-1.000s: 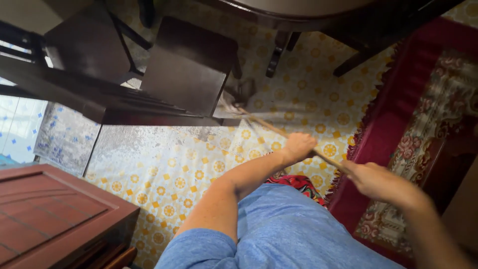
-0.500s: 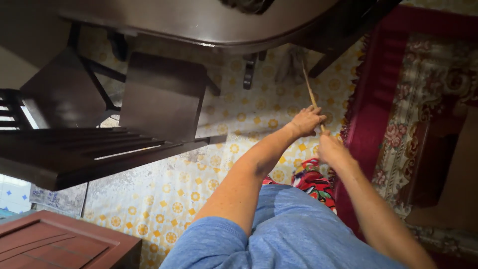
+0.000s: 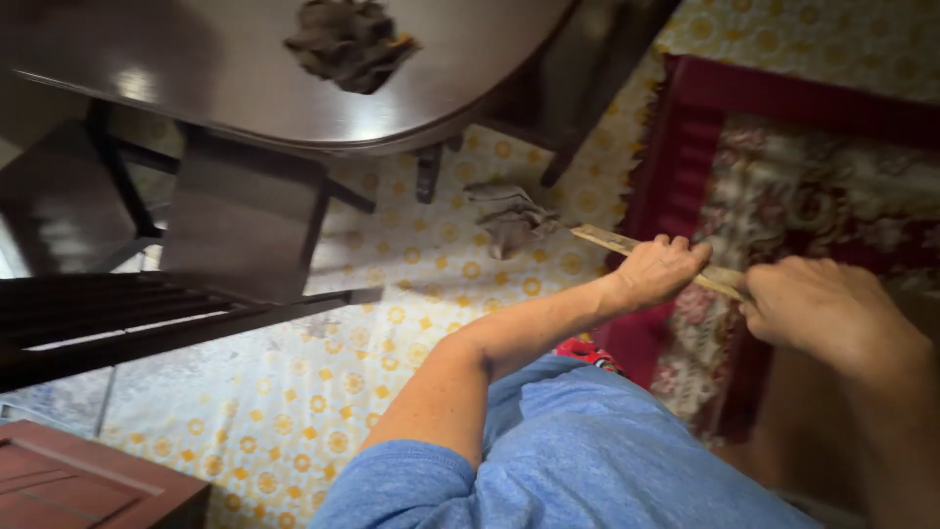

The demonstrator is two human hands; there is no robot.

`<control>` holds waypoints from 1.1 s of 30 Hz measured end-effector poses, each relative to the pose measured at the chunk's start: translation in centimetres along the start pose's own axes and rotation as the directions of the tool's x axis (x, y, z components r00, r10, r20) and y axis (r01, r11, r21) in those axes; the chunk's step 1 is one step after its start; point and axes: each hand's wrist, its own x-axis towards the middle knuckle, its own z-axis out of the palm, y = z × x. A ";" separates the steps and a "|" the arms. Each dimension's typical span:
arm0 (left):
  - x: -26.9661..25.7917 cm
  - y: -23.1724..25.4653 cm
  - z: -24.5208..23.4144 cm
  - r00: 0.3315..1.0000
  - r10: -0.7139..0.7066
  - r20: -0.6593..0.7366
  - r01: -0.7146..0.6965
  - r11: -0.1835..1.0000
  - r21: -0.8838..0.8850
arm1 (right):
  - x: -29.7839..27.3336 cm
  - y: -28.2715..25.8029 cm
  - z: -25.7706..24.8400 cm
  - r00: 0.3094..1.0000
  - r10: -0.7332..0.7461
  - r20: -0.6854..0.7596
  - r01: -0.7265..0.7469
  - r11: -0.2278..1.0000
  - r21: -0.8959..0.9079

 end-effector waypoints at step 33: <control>45.1 -15.3 10.4 0.974 -0.224 -0.017 0.225 0.973 0.049 | 37.9 25.5 -9.6 0.881 -0.206 -0.427 0.279 0.953 0.116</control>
